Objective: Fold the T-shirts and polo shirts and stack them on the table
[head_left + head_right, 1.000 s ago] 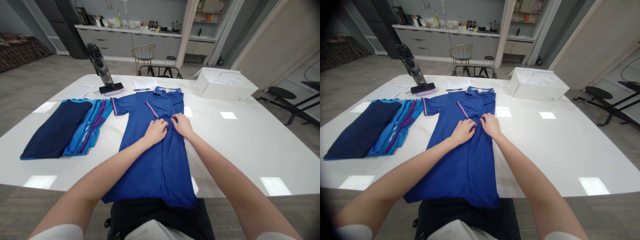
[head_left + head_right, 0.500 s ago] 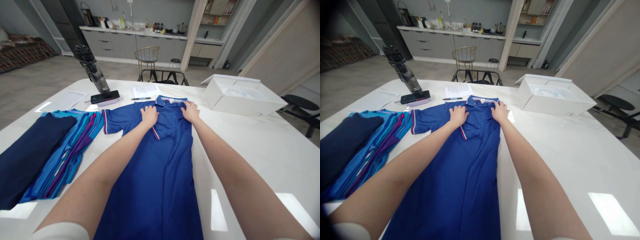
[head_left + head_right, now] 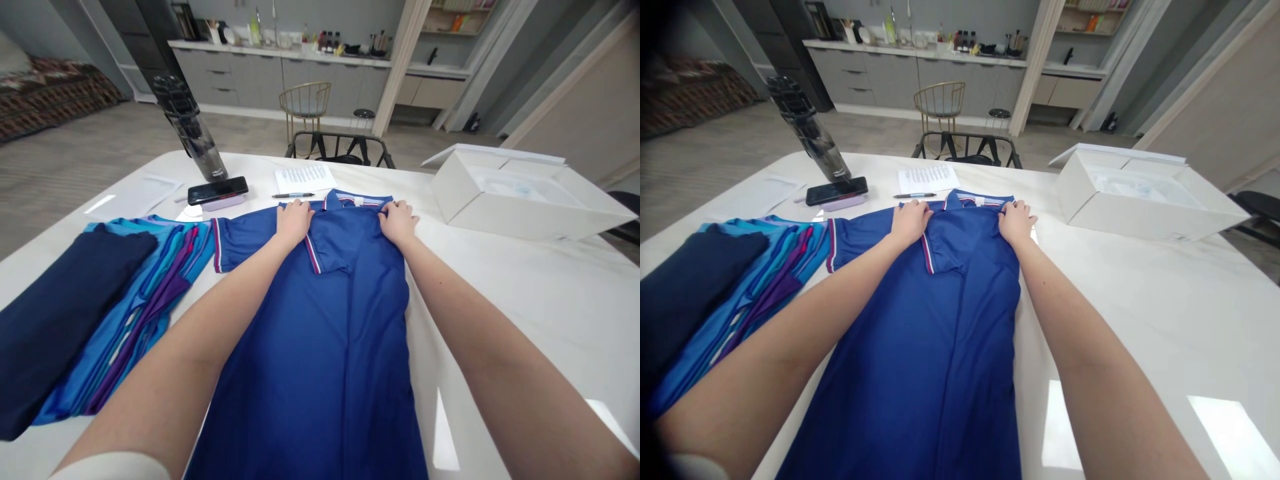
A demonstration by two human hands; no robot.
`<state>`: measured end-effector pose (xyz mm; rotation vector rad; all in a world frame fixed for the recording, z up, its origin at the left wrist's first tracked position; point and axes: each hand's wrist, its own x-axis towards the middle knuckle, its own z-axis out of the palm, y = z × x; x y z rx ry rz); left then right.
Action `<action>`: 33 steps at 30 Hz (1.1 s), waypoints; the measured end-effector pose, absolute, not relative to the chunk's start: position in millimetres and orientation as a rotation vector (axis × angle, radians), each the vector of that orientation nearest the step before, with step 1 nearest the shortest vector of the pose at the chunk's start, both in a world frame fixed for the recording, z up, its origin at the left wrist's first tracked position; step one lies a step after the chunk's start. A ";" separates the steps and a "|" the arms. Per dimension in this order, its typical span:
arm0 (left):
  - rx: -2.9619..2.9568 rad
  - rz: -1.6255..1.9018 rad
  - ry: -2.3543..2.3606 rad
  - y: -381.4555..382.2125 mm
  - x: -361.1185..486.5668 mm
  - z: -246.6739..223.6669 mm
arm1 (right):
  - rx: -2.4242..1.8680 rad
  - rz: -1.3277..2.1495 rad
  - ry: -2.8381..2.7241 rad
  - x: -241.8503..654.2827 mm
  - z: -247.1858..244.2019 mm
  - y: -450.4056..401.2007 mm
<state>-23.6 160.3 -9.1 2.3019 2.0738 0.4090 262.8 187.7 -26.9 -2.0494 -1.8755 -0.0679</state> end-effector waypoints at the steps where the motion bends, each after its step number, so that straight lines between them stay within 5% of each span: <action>1: 2.305 0.392 2.118 159.6 -34.7 -12.2 | -2.053 -0.099 -1.877 254.9 -24.0 185.6; 5: 2.286 0.275 2.294 152.8 -90.7 -19.5 | -1.852 -0.172 -1.992 202.4 -8.2 184.0; 11: 2.307 0.029 2.379 136.8 -155.3 -11.0 | -1.396 0.286 -2.380 77.9 -6.6 197.6; 17: 2.303 0.060 2.387 125.5 -171.7 -4.0 | -1.427 0.306 -2.529 -2.3 -15.0 199.6; 26: 2.339 0.364 2.156 109.9 -170.5 38.5 | -1.447 0.187 -2.478 -0.7 -8.4 196.4; 33: 1.727 0.901 1.576 104.6 -95.8 96.8 | -1.315 0.265 -2.290 61.1 20.1 191.9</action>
